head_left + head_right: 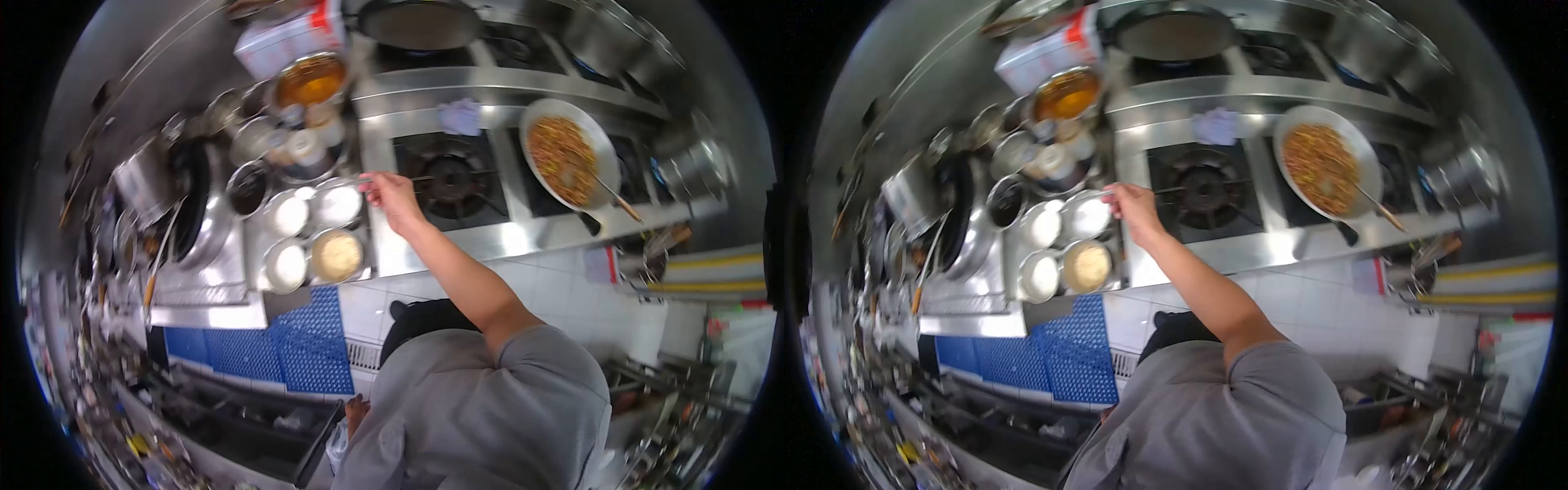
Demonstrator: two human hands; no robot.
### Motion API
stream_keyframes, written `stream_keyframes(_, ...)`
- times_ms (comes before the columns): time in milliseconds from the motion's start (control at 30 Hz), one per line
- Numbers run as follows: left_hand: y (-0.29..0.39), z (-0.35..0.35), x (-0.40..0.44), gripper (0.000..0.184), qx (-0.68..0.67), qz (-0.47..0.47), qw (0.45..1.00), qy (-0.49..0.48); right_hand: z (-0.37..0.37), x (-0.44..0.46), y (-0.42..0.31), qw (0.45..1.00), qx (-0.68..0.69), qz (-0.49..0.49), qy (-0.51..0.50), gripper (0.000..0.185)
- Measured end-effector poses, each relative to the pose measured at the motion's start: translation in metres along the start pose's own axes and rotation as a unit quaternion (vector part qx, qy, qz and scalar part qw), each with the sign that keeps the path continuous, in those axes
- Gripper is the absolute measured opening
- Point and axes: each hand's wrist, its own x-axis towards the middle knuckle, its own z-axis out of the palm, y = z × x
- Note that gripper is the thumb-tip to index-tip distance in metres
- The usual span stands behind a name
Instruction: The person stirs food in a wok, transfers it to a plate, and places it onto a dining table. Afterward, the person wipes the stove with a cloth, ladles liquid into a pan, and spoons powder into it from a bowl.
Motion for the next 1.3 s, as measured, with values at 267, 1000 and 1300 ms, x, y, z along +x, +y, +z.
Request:
stream_keyframes(267,-0.001,0.021,0.109,0.038,-0.546,-0.563,0.611,-0.107,-0.164,-0.067,-0.156,0.986,0.073,-0.116,0.091,0.026)
stream_keyframes(1000,0.001,-0.004,0.093,0.039,-0.462,-0.597,0.651,-0.087,-0.015,-0.043,-0.035,0.881,-0.34,-0.328,0.029,0.017)
stream_keyframes(1300,0.01,-0.003,0.005,0.041,-0.514,-0.621,0.591,0.018,0.074,0.012,0.053,0.8,-0.44,-0.397,-0.097,0.017)
